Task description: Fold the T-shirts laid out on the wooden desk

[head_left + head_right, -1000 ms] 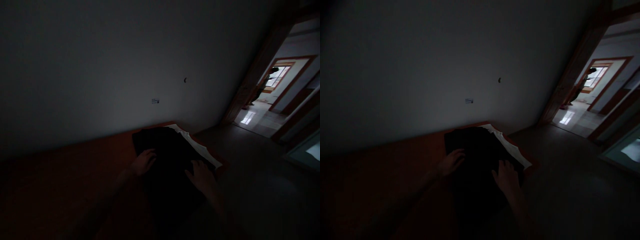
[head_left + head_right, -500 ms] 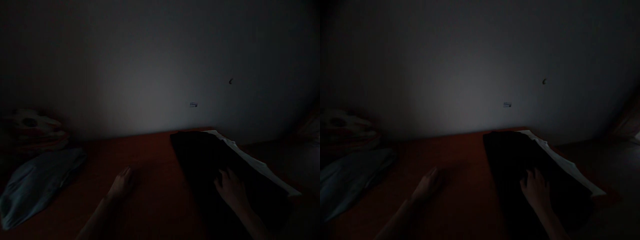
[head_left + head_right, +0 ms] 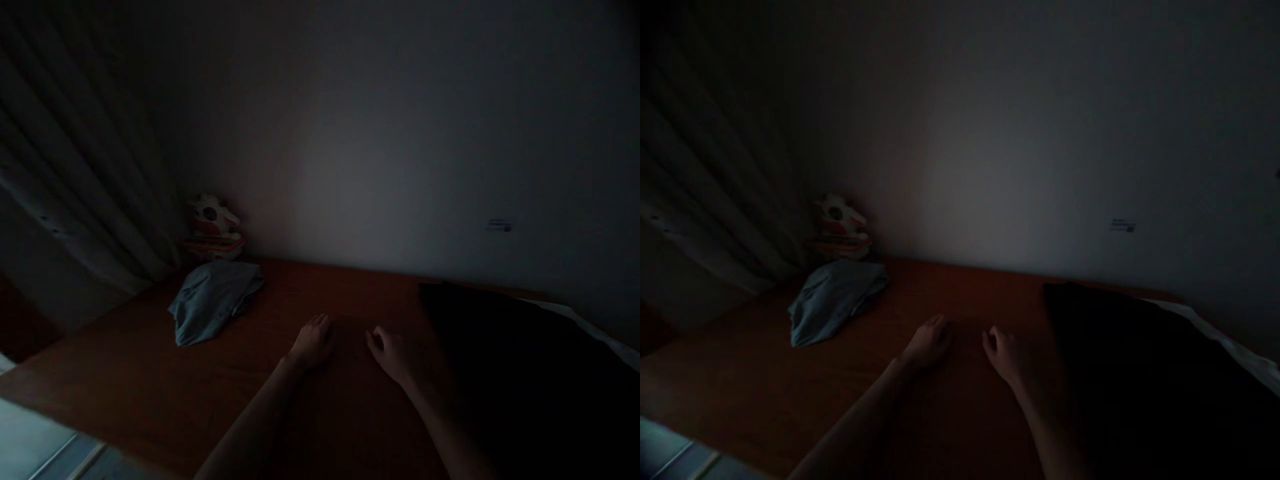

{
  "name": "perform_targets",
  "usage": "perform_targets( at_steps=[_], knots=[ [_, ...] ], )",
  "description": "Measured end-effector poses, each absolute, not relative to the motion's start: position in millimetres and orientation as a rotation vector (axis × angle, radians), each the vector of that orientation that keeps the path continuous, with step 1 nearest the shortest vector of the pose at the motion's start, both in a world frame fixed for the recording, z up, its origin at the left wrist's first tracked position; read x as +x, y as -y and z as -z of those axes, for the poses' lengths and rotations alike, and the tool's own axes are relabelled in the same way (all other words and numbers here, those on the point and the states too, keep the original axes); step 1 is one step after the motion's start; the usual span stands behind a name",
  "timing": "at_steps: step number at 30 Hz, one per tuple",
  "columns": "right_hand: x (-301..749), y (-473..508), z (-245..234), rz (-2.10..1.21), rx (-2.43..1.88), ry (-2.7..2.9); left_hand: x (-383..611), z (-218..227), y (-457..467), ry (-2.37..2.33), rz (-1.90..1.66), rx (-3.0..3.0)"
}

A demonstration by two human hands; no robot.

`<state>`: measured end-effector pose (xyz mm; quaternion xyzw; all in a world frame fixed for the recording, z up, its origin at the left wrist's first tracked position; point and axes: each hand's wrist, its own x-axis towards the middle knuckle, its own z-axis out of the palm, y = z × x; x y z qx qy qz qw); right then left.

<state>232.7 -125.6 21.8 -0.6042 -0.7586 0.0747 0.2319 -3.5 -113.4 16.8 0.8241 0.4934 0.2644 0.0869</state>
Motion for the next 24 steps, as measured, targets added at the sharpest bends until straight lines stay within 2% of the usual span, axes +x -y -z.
perform_targets(
  at_steps=[6, 9, 13, 16, 20, 24],
  knots=[
    [249, 110, 5, -0.588, -1.588, 1.764, -10, -2, 100, -1.468, -1.18, 1.937],
    [255, 109, 5, -0.639, -1.603, 1.662, -16, 2, 91, -1.544, -1.301, 1.694],
    [253, 110, 2, -0.677, -1.603, 1.659, -19, 4, 93, -1.608, -1.334, 1.676],
    [252, 110, 4, -0.698, -1.584, 1.678, -13, 4, 106, -1.577, -1.263, 1.919],
    [254, 108, 10, -0.697, -1.545, 1.661, -11, 3, 122, -1.435, -0.936, 2.648],
    [253, 109, 11, -0.674, -1.518, 1.679, -34, -4, 129, -1.115, -0.669, 3.065]
  ],
)
